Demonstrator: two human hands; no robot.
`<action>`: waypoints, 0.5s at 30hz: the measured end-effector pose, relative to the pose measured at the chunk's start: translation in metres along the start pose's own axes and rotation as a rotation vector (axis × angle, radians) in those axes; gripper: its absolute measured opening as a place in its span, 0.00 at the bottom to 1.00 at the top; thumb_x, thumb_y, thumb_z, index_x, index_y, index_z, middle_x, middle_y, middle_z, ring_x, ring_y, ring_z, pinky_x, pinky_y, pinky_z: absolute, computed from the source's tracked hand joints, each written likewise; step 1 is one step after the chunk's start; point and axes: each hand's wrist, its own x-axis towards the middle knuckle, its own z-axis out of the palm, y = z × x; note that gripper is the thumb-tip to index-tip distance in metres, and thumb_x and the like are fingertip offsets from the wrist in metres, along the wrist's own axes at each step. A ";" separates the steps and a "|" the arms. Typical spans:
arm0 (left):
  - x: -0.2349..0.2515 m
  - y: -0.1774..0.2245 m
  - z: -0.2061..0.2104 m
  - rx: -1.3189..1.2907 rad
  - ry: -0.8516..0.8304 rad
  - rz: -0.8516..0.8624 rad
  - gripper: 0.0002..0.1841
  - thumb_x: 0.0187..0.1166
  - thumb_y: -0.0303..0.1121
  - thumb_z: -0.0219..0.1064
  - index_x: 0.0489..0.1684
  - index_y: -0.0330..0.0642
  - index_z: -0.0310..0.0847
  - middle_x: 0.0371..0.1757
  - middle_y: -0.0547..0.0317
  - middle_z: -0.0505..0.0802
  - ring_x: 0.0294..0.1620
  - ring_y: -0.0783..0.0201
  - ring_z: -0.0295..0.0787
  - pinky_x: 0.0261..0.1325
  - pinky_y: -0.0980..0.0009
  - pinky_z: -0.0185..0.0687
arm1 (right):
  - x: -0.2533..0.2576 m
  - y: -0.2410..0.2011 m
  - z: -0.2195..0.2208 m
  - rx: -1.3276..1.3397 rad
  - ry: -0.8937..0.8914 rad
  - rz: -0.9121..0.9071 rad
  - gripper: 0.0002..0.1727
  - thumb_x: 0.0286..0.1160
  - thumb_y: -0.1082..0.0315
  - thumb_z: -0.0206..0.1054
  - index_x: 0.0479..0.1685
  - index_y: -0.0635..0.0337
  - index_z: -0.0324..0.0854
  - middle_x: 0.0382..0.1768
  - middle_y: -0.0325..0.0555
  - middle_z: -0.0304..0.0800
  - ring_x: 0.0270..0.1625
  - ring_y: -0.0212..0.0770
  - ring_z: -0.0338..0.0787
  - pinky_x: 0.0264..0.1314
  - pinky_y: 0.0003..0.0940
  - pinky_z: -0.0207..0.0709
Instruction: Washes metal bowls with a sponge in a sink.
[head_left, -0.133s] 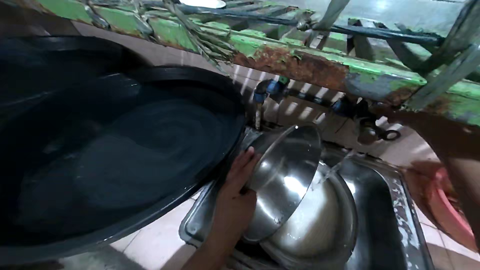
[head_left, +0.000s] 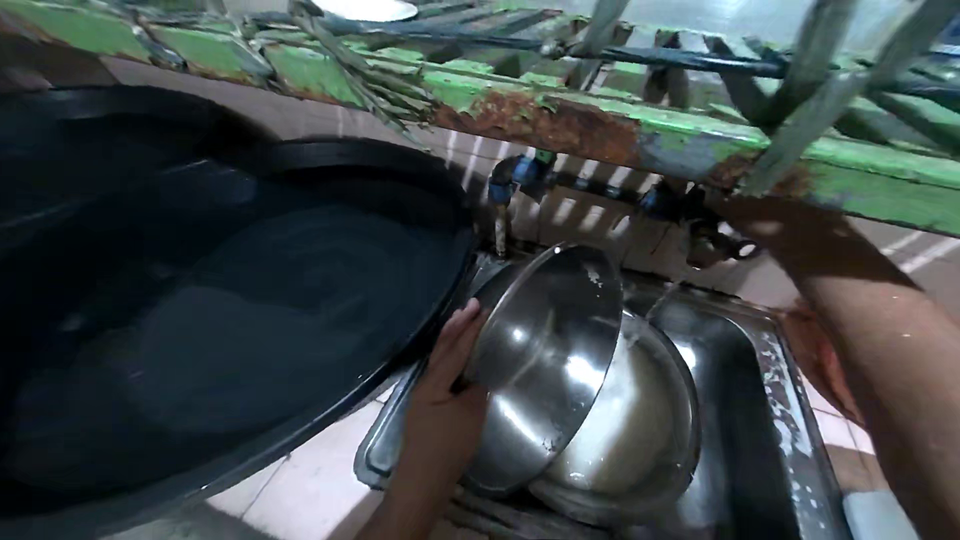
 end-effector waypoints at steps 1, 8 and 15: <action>-0.004 0.001 -0.001 -0.003 -0.005 0.007 0.34 0.63 0.18 0.62 0.78 0.46 0.80 0.85 0.62 0.78 0.87 0.68 0.68 0.83 0.66 0.71 | -0.009 0.001 -0.026 -0.152 -0.088 -0.017 0.21 0.95 0.67 0.47 0.68 0.73 0.79 0.59 0.66 0.86 0.61 0.55 0.86 0.67 0.48 0.75; -0.028 0.000 -0.001 -0.009 -0.119 0.363 0.33 0.61 0.20 0.57 0.73 0.40 0.83 0.85 0.54 0.78 0.89 0.61 0.65 0.87 0.63 0.66 | -0.152 0.140 -0.044 -0.016 0.099 -0.034 0.42 0.85 0.55 0.65 0.95 0.52 0.50 0.88 0.62 0.62 0.81 0.65 0.75 0.77 0.69 0.70; -0.036 0.028 0.004 -0.028 -0.209 0.350 0.34 0.66 0.19 0.59 0.81 0.33 0.73 0.86 0.43 0.74 0.89 0.59 0.65 0.88 0.64 0.64 | -0.357 0.275 -0.099 -0.057 0.313 0.470 0.22 0.87 0.77 0.56 0.78 0.63 0.77 0.66 0.65 0.87 0.66 0.61 0.89 0.73 0.60 0.76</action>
